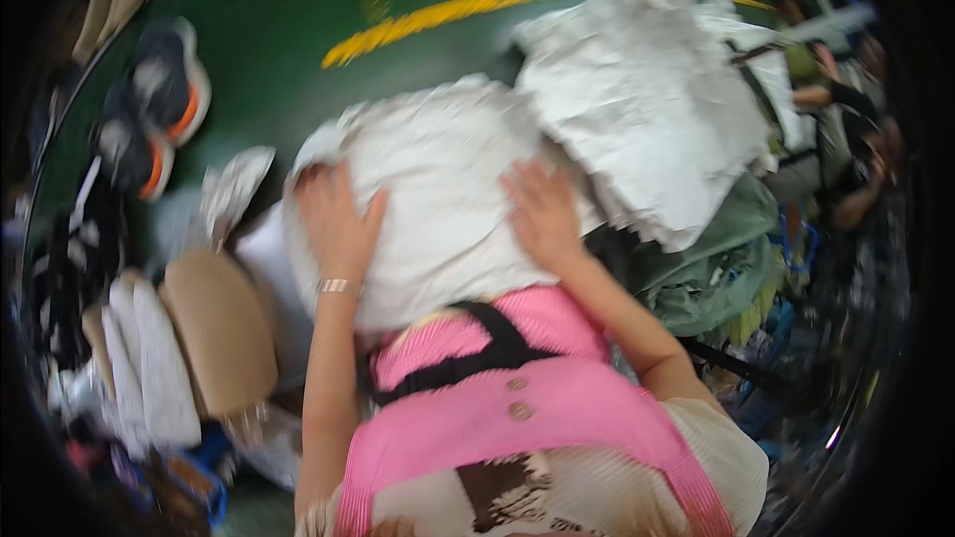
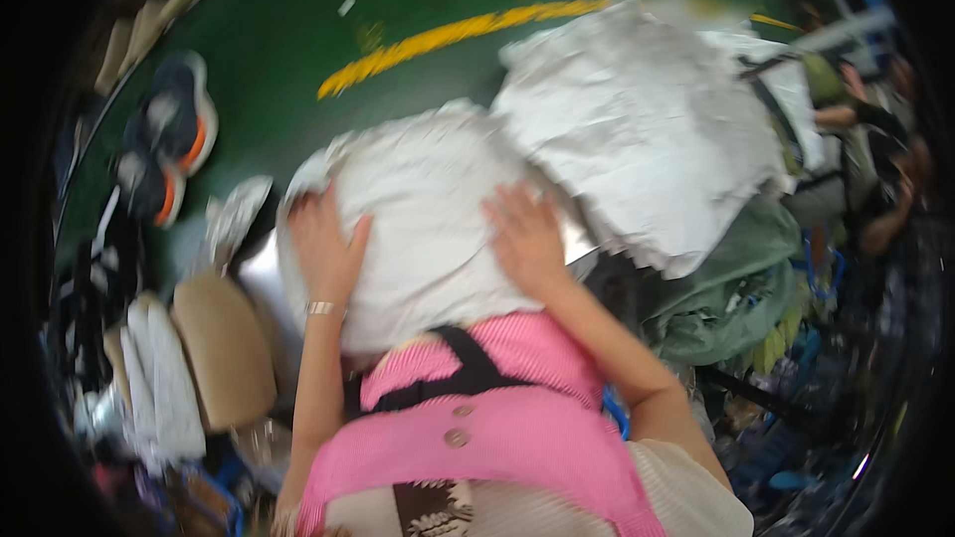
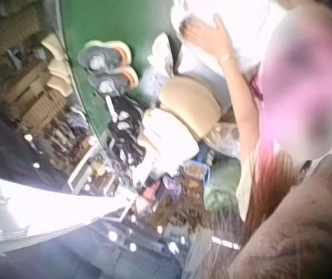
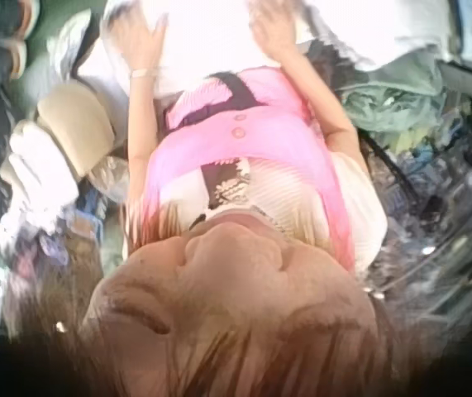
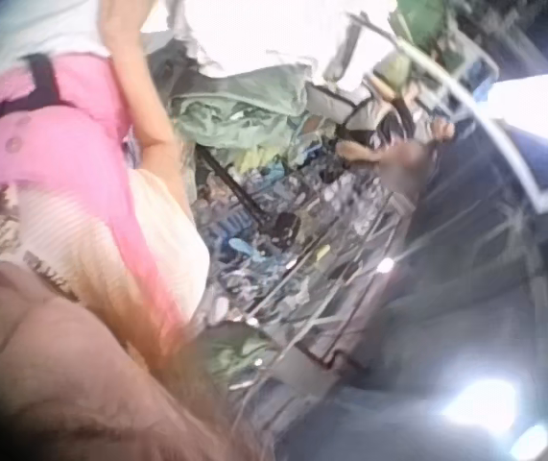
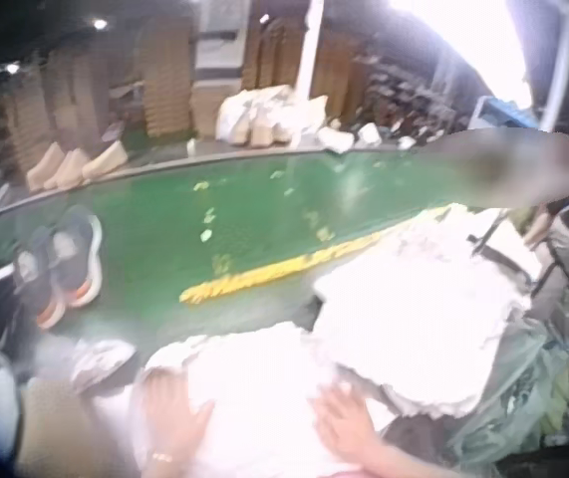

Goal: The person repeatedly picks up crumpled white paper sheets from a pile, unfolds them, smooths them flat on a metal table, and stacks them. The person handles the paper by hand without using tools.

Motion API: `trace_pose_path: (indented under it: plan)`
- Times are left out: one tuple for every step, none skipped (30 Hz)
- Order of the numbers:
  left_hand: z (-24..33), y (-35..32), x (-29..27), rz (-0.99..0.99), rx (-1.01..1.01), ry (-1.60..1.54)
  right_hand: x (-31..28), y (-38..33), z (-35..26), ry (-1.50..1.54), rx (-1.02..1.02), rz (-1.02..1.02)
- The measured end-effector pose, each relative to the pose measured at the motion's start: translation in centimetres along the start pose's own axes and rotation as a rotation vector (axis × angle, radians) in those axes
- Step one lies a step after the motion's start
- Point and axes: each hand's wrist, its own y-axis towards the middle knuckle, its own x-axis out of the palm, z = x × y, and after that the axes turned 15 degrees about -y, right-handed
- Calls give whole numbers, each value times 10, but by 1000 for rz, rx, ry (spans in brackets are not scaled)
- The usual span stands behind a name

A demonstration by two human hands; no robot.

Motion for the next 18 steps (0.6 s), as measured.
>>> trace_pose_path:
  plan:
    - [5,6,0,18,12,12,8,-2,5,-34,6,16]
    - [0,-3,-2,16,6,33,6,-1,0,-4,-6,10]
    - [-5,-3,4,25,25,39,6,0,-1,-20,14,46]
    - [-10,-5,10,31,34,59,5,0,-4,-14,32,14]
    - [-8,-2,12,20,32,67,2,1,-3,5,51,29]
    - [-7,0,16,5,20,78,2,-1,-2,13,70,58]
    - [-2,2,18,9,44,85,-1,-3,-1,27,74,71]
    - [-2,0,15,16,46,110,-1,-3,-3,60,84,98]
    - [-1,3,17,29,82,93,-2,-4,1,66,89,121]
    - [-1,1,12,29,82,105,0,-3,-5,107,83,131]
    - [1,0,10,30,80,115,0,-3,-6,112,82,145]
    - [3,0,8,32,78,124,-1,0,-3,116,81,159]
    - [5,0,10,45,89,134,-1,0,-1,112,77,169]
    - [7,-1,9,34,98,140,-1,-1,-4,102,98,146]
    - [8,-2,7,25,107,145,0,-1,-10,91,118,121]
    - [10,-1,7,21,109,151,1,2,-13,81,130,99]
    - [9,-1,7,23,109,156,-6,8,-21,102,80,126]
    - [7,-1,7,25,107,161,-14,16,-31,122,30,154]
